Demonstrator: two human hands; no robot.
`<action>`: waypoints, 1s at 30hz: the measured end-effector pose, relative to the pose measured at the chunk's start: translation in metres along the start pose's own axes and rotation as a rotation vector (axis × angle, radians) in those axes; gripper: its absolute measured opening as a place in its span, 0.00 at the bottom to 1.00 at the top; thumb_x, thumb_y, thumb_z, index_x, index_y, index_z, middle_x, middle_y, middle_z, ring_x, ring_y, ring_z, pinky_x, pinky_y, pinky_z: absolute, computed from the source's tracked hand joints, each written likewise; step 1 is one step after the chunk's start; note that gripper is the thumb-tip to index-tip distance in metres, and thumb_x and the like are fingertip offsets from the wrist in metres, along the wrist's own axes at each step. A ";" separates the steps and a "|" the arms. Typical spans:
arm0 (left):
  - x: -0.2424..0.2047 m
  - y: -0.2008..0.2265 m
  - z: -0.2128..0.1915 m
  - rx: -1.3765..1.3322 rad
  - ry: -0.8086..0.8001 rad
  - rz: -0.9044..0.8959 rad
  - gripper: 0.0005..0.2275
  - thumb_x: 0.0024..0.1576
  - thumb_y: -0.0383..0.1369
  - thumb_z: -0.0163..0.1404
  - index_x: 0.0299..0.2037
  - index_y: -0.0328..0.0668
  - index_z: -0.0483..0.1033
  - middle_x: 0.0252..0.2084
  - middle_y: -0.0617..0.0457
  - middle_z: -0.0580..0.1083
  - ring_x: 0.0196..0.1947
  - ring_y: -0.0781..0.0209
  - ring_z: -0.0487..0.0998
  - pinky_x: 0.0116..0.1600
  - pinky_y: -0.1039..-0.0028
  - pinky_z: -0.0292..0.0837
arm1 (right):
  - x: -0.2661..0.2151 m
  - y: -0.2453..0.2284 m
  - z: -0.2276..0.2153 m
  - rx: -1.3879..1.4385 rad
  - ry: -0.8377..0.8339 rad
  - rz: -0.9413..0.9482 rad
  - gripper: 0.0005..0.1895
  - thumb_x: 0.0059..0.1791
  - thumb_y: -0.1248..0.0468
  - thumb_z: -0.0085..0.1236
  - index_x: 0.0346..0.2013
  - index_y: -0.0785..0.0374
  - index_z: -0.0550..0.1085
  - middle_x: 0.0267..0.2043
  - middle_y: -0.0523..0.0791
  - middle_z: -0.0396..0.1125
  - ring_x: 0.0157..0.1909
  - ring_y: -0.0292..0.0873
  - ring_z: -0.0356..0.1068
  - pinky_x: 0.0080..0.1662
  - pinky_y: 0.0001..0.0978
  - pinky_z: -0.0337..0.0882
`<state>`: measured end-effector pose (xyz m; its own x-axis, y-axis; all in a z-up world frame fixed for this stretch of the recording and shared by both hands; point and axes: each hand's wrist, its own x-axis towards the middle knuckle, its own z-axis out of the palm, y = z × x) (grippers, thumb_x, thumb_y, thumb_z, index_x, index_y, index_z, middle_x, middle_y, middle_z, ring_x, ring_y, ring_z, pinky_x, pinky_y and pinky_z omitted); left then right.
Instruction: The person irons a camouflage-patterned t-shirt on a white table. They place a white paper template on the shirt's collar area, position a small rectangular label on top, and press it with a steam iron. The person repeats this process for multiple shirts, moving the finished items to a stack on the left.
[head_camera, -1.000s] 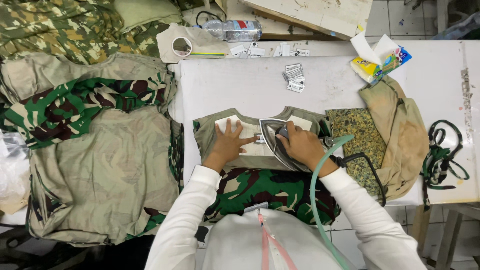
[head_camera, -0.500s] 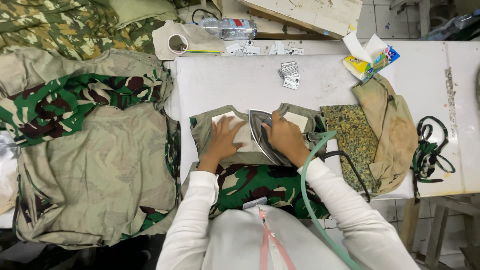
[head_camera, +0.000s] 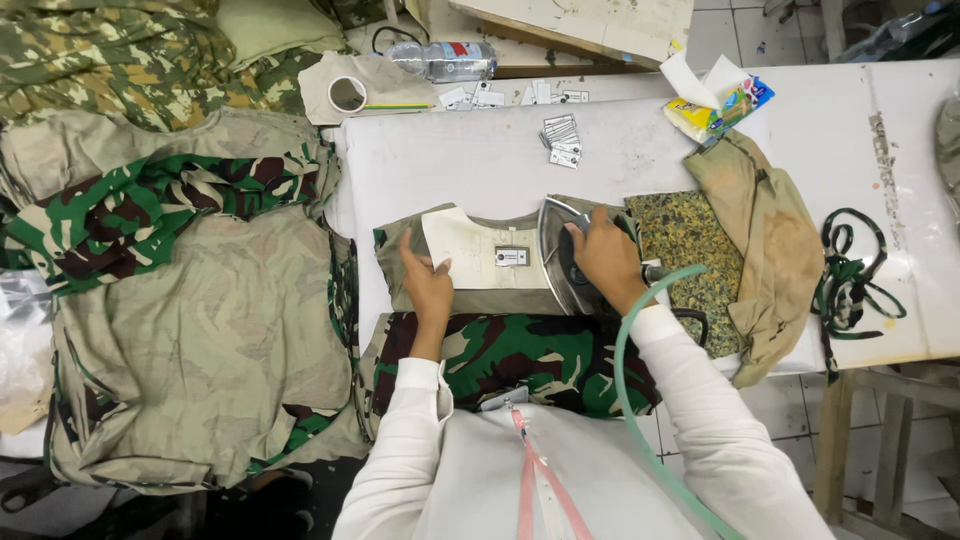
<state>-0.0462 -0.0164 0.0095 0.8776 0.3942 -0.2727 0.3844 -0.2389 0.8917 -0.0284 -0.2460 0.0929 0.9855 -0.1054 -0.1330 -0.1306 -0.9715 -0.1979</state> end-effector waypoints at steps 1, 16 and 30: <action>-0.007 0.012 -0.011 0.001 -0.005 0.008 0.30 0.51 0.21 0.48 0.62 0.47 0.47 0.34 0.46 0.67 0.36 0.54 0.69 0.42 0.65 0.68 | -0.003 0.010 0.007 0.003 0.007 0.006 0.19 0.49 0.53 0.41 0.40 0.69 0.62 0.24 0.57 0.66 0.30 0.58 0.70 0.31 0.46 0.70; -0.063 -0.092 -0.157 0.238 0.870 0.031 0.24 0.48 0.14 0.48 0.53 0.31 0.54 0.51 0.31 0.42 0.51 0.30 0.47 0.56 0.46 0.46 | 0.022 -0.039 0.016 -0.063 -0.054 -0.329 0.19 0.47 0.50 0.40 0.38 0.64 0.62 0.26 0.54 0.66 0.30 0.56 0.70 0.31 0.46 0.70; -0.131 -0.074 -0.126 0.836 -0.142 1.074 0.13 0.54 0.43 0.42 0.46 0.49 0.69 0.43 0.49 0.66 0.41 0.53 0.67 0.41 0.66 0.62 | 0.024 0.160 -0.025 -0.243 -0.095 0.173 0.26 0.51 0.51 0.36 0.53 0.69 0.54 0.33 0.59 0.66 0.35 0.63 0.66 0.30 0.53 0.65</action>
<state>-0.2256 0.0616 0.0248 0.8529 -0.4053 0.3290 -0.4862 -0.8462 0.2179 -0.0225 -0.4092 0.0818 0.9349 -0.2643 -0.2370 -0.2544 -0.9644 0.0719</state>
